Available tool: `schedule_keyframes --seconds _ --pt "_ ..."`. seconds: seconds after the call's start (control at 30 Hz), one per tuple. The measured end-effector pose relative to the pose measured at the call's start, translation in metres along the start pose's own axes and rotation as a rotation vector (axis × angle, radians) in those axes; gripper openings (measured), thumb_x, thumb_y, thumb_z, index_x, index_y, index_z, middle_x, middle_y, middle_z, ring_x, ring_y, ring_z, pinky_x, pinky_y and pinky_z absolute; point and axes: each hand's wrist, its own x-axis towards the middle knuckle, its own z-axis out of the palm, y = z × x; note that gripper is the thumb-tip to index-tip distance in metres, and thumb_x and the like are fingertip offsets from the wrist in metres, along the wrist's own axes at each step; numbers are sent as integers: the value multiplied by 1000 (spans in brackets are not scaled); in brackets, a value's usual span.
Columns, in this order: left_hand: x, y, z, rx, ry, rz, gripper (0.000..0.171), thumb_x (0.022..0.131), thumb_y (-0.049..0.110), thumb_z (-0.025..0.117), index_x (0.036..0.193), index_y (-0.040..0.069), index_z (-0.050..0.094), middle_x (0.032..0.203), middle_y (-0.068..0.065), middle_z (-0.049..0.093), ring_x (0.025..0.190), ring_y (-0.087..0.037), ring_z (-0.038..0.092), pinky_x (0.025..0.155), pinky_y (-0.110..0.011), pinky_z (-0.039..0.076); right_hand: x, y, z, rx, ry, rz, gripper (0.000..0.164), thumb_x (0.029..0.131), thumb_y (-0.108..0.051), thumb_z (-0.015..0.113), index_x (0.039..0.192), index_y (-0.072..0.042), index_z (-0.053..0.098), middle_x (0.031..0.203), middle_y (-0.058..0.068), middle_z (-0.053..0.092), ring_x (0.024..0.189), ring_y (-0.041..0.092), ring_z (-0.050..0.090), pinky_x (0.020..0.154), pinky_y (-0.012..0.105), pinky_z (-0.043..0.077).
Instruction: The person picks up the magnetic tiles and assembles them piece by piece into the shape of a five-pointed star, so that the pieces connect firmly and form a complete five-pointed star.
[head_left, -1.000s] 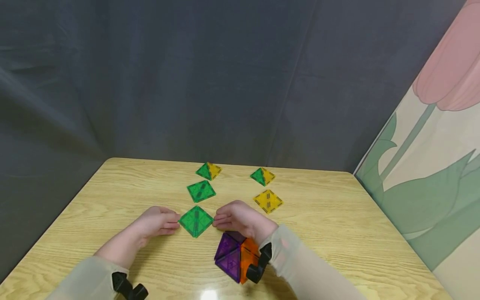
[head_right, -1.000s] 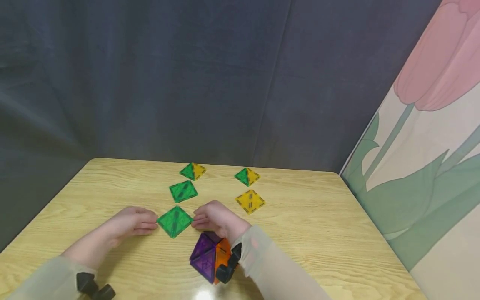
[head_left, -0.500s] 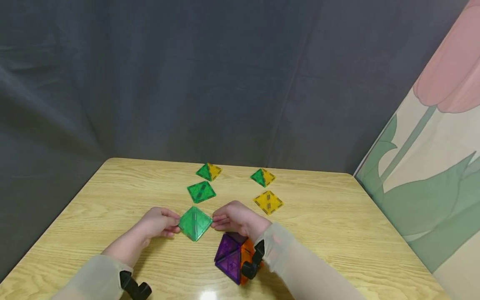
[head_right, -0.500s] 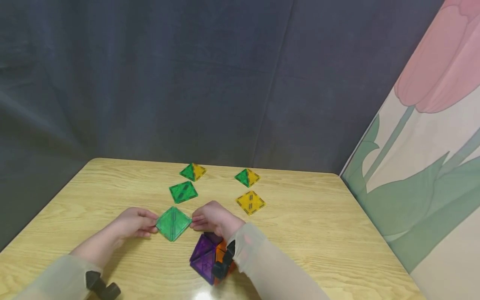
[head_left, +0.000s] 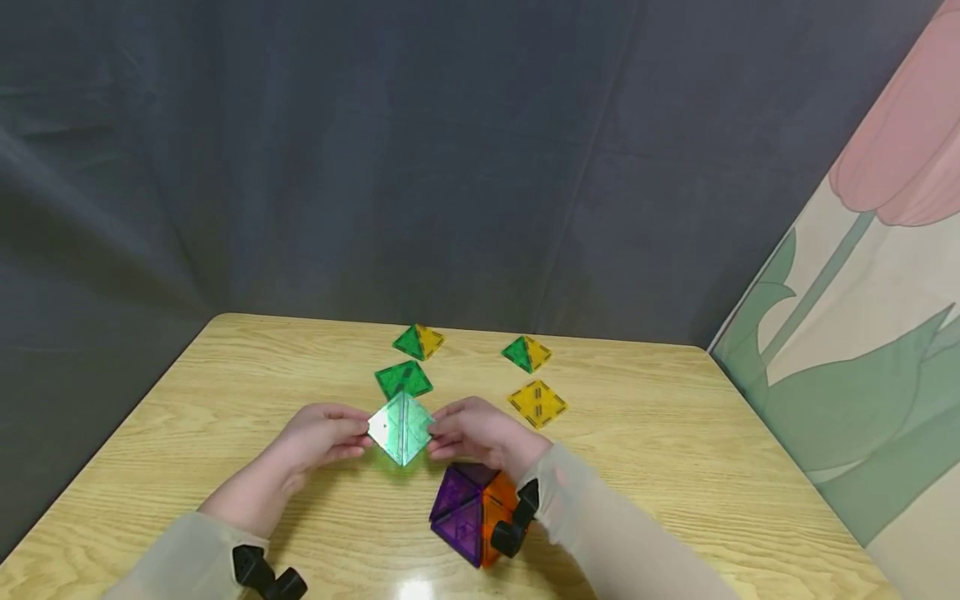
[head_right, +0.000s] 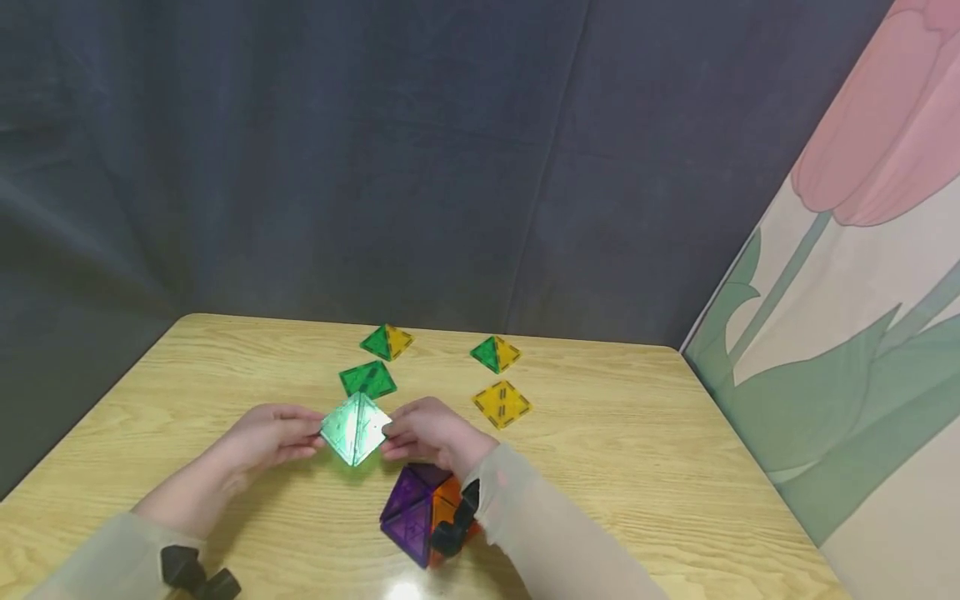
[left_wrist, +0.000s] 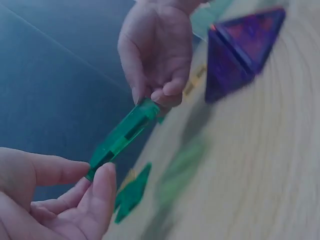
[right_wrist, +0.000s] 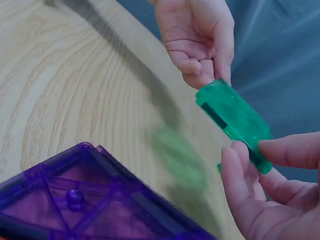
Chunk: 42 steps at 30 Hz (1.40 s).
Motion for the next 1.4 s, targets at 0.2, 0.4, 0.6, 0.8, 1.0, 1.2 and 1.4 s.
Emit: schedule_keyframes --seconds 0.2,0.4,0.6,0.8,1.0,1.2,1.4 --pt "-6 8 17 -177 -48 11 33 98 9 62 123 -11 55 97 -10 64 89 -18 66 83 -29 56 -25 -11 -13 -24 37 -110 9 96 -4 62 101 4 63 78 9 68 70 18 68 70 30 59" --pt "-7 10 39 -340 -145 42 10 101 10 58 107 4 61 81 -4 67 73 -14 69 72 -27 58 -51 -18 -23 -110 165 -236 12 93 -6 67 100 4 68 86 7 66 80 22 67 77 38 58" --pt "-8 9 54 -390 -189 58 8 101 11 58 103 3 61 86 -9 73 82 -21 73 75 -29 58 -68 -11 -30 -257 259 -320 13 90 -10 73 99 0 73 83 7 65 73 23 60 68 36 54" --pt "-6 5 60 -373 -243 33 8 101 14 58 98 7 61 85 -10 72 79 -19 73 68 -27 59 -82 -1 -33 -185 208 -371 19 89 -3 72 105 8 70 86 12 68 76 26 68 72 40 59" --pt "-3 1 63 -331 -304 17 3 99 9 60 99 6 59 82 -8 71 72 -14 71 62 -22 57 -89 7 -42 -161 146 -395 24 95 1 61 115 12 66 100 14 68 87 25 68 76 40 59" --pt "-1 -1 71 -205 -254 -11 35 95 9 66 122 -5 49 78 -4 69 67 -11 69 55 -18 51 -91 13 -52 -55 120 -350 28 100 -7 55 117 13 64 99 12 66 83 22 66 70 31 57" --pt "4 -6 80 -112 -223 -10 29 93 8 67 117 -4 58 78 -6 68 60 -9 65 49 -17 44 -87 22 -56 -29 195 -276 23 98 -2 58 117 10 61 86 5 64 74 18 61 64 25 50"
